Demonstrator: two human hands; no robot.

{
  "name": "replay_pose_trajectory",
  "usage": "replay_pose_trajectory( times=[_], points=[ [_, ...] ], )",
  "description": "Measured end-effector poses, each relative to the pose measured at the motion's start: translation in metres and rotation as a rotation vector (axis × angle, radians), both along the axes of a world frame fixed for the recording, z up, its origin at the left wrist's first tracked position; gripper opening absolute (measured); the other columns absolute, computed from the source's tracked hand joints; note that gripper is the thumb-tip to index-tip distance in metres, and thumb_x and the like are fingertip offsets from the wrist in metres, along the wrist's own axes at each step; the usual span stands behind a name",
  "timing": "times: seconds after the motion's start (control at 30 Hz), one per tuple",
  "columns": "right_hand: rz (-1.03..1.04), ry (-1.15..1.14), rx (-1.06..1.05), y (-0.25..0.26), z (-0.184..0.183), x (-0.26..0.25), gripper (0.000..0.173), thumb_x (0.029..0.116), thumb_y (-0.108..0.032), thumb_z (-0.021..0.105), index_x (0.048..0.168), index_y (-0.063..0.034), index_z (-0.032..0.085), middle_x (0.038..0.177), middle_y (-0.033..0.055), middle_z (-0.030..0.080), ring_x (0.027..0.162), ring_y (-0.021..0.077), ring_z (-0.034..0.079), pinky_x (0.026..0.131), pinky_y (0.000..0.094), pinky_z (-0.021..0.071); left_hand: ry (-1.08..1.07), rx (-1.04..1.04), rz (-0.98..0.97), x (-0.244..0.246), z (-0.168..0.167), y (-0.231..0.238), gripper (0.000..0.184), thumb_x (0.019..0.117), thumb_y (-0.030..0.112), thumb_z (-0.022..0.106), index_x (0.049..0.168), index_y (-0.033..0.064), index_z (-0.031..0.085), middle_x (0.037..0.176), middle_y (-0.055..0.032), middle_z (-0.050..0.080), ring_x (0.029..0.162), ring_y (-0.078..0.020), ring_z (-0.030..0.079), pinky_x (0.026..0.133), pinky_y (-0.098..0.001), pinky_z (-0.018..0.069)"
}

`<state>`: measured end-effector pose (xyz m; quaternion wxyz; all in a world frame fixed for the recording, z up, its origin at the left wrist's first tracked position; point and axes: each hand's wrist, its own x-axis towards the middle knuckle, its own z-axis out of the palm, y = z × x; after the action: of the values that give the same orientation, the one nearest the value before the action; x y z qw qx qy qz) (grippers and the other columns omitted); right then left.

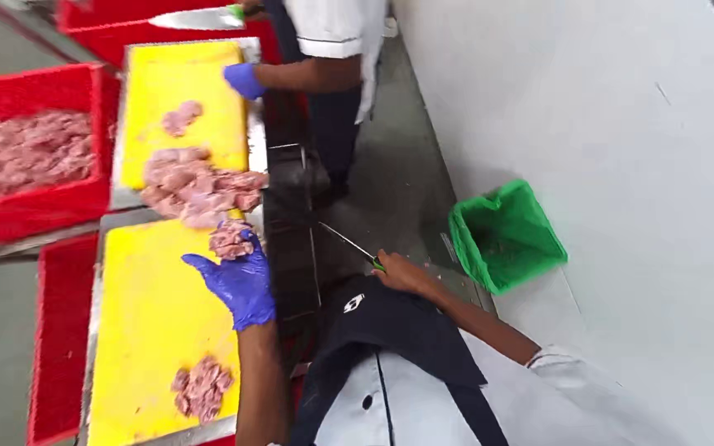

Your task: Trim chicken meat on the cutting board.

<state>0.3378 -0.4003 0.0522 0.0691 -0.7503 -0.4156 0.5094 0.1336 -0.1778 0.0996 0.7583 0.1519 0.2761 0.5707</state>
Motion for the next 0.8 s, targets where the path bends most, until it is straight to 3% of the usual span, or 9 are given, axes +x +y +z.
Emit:
replay_pose_trajectory(
  times=[0.2, 0.33, 0.37, 0.43, 0.5, 0.6, 0.63, 0.67, 0.8],
  points=[
    [-0.201, 0.023, -0.01, -0.087, -0.016, 0.044, 0.046, 0.1071, -0.036, 0.053, 0.133, 0.0022, 0.052, 0.106, 0.0254, 0.065, 0.102, 0.042, 0.067, 0.088, 0.059, 0.0537, -0.268, 0.07, -0.24, 0.108, 0.061, -0.054, 0.058, 0.1114, 0.048, 0.014, 0.129, 0.0068, 0.05, 0.11, -0.0116, 0.067, 0.099, -0.022, 0.07, 0.086, -0.0345, 0.061],
    [-0.401, 0.002, -0.013, -0.144, -0.014, 0.061, 0.048, 0.1075, -0.036, 0.053, 0.135, 0.0034, 0.051, 0.104, 0.0264, 0.066, 0.1, 0.0425, 0.068, 0.088, 0.0585, 0.054, -0.207, 0.464, -0.206, 0.179, 0.115, -0.119, 0.053, 0.1119, 0.044, 0.015, 0.134, 0.0053, 0.043, 0.113, -0.0134, 0.064, 0.099, -0.0248, 0.068, 0.082, -0.0382, 0.0608],
    [-0.452, 0.0, -0.039, -0.159, -0.015, 0.063, 0.049, 0.1074, -0.037, 0.053, 0.135, 0.0032, 0.051, 0.105, 0.0263, 0.066, 0.1, 0.0424, 0.068, 0.088, 0.0586, 0.054, -0.196, 0.643, -0.204, 0.192, 0.109, -0.137, 0.046, 0.1118, 0.041, 0.025, 0.134, 0.0044, 0.043, 0.116, -0.0138, 0.064, 0.104, -0.0264, 0.067, 0.088, -0.0423, 0.0604],
    [-0.536, -0.013, -0.077, -0.188, -0.017, 0.068, 0.049, 0.1072, -0.038, 0.053, 0.135, 0.0025, 0.051, 0.106, 0.0256, 0.066, 0.1, 0.0418, 0.068, 0.088, 0.0586, 0.0544, -0.164, 0.99, -0.264, 0.232, 0.088, -0.186, 0.03, 0.1049, 0.027, 0.052, 0.124, 0.0049, 0.06, 0.113, -0.0124, 0.073, 0.104, -0.0255, 0.072, 0.088, -0.0432, 0.0618],
    [-0.65, -0.037, -0.05, -0.215, -0.023, 0.065, 0.045, 0.1051, -0.037, 0.056, 0.129, 0.0022, 0.055, 0.102, 0.0244, 0.067, 0.096, 0.0413, 0.068, 0.084, 0.06, 0.055, 0.118, 1.526, -0.46, 0.284, 0.04, -0.239, 0.027, 0.1038, 0.021, 0.06, 0.13, 0.0149, 0.063, 0.131, -0.0067, 0.066, 0.125, -0.0199, 0.062, 0.106, -0.0383, 0.0526],
    [-0.744, -0.023, -0.102, -0.245, -0.031, 0.054, 0.048, 0.1053, -0.037, 0.056, 0.132, 0.0027, 0.054, 0.105, 0.0251, 0.067, 0.1, 0.0415, 0.068, 0.087, 0.0604, 0.0545, 0.674, 1.984, -1.234, 0.347, -0.067, -0.288, 0.05, 0.0996, 0.019, 0.065, 0.149, 0.0221, 0.056, 0.157, -0.0126, 0.049, 0.142, -0.0348, 0.049, 0.114, -0.0581, 0.0425],
    [-0.76, -0.021, -0.131, -0.252, -0.033, 0.049, 0.049, 0.1056, -0.038, 0.055, 0.133, 0.0023, 0.054, 0.106, 0.0253, 0.067, 0.101, 0.0415, 0.068, 0.088, 0.0601, 0.0544, 0.794, 1.986, -1.482, 0.357, -0.089, -0.294, 0.056, 0.0976, 0.015, 0.066, 0.152, 0.022, 0.052, 0.161, -0.0126, 0.043, 0.143, -0.0377, 0.047, 0.112, -0.0629, 0.0405],
    [-0.774, -0.018, -0.159, -0.259, -0.034, 0.049, 0.05, 0.1058, -0.039, 0.055, 0.133, 0.0019, 0.053, 0.107, 0.0256, 0.067, 0.102, 0.0416, 0.068, 0.089, 0.0601, 0.0541, 0.872, 1.918, -1.598, 0.363, -0.097, -0.297, 0.056, 0.0974, 0.014, 0.065, 0.151, 0.0217, 0.053, 0.161, -0.0099, 0.044, 0.144, -0.0344, 0.047, 0.114, -0.0594, 0.0412],
    [-0.789, 0.014, -0.185, -0.264, -0.044, 0.043, 0.05, 0.1065, -0.043, 0.053, 0.13, 0.0016, 0.055, 0.106, 0.0254, 0.067, 0.103, 0.0417, 0.068, 0.09, 0.0593, 0.0537, 0.958, 1.47, -1.325, 0.332, -0.09, -0.258, 0.03, 0.1026, 0.019, 0.06, 0.129, 0.0092, 0.07, 0.126, -0.0092, 0.071, 0.113, -0.0205, 0.07, 0.103, -0.0416, 0.0557]
  ],
)
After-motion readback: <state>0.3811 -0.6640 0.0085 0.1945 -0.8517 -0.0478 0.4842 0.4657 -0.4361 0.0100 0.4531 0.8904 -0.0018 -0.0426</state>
